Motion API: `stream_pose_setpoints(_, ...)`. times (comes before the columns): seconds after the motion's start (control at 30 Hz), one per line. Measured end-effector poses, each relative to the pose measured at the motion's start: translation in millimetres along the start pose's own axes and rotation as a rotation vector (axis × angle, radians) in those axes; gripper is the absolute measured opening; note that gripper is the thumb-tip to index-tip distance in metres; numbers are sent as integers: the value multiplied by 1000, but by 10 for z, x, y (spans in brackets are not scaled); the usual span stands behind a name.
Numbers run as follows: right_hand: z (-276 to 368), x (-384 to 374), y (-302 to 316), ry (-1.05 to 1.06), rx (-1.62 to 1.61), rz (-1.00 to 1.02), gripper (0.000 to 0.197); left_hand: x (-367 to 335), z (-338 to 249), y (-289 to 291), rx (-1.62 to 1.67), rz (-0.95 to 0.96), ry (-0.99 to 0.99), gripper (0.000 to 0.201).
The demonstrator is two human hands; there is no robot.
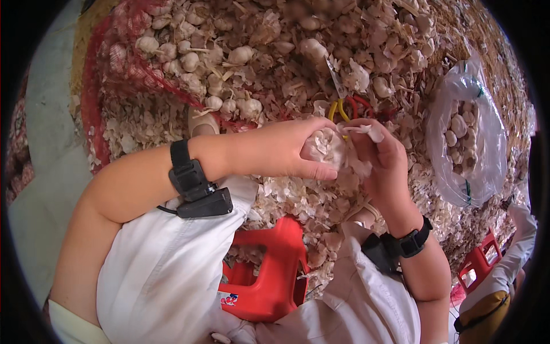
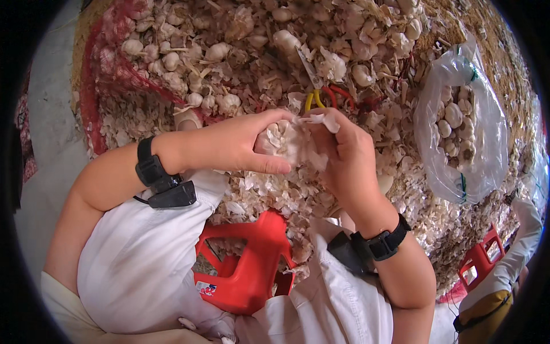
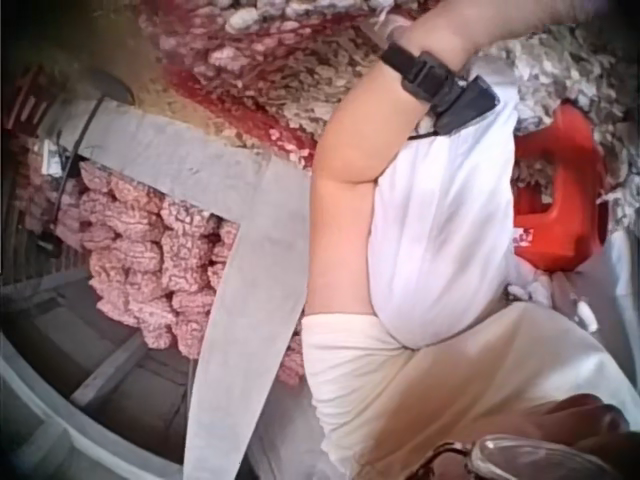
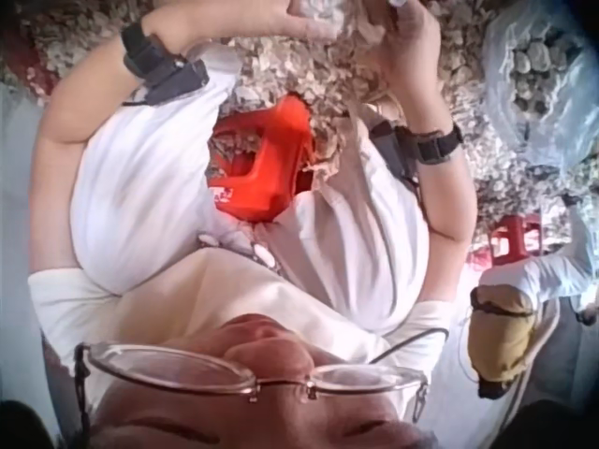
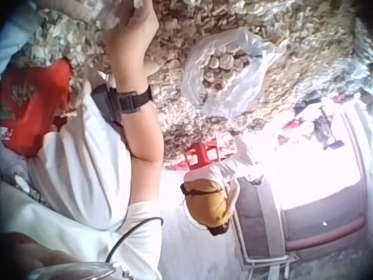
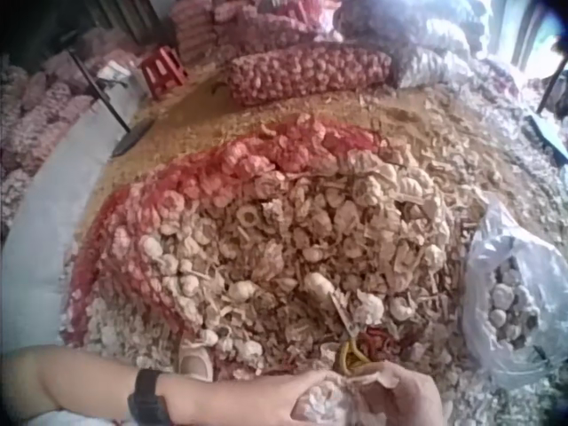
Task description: Trimming the roots and stalks of garlic bulbs using scissors.
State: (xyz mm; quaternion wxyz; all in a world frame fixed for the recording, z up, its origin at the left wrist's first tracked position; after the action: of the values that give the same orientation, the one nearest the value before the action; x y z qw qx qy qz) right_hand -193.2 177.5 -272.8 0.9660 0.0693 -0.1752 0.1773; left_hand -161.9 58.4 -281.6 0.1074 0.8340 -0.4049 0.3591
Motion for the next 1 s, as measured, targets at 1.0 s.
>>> stream_pose_setpoints(1.0,-73,153,-364,-242,-340,310,49,-42,-4,66,-119,-136,-164,63)
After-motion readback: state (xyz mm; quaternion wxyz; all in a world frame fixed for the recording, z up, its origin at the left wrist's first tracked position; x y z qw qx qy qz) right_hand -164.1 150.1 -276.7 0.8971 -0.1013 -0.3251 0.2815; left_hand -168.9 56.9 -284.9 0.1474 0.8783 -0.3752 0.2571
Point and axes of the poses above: each hand's wrist, its own x-axis away from the middle knuckle, its own y-axis out of the back of the hand, z = x × y, the point moved 10 cm from there along -x, towards the middle knuckle
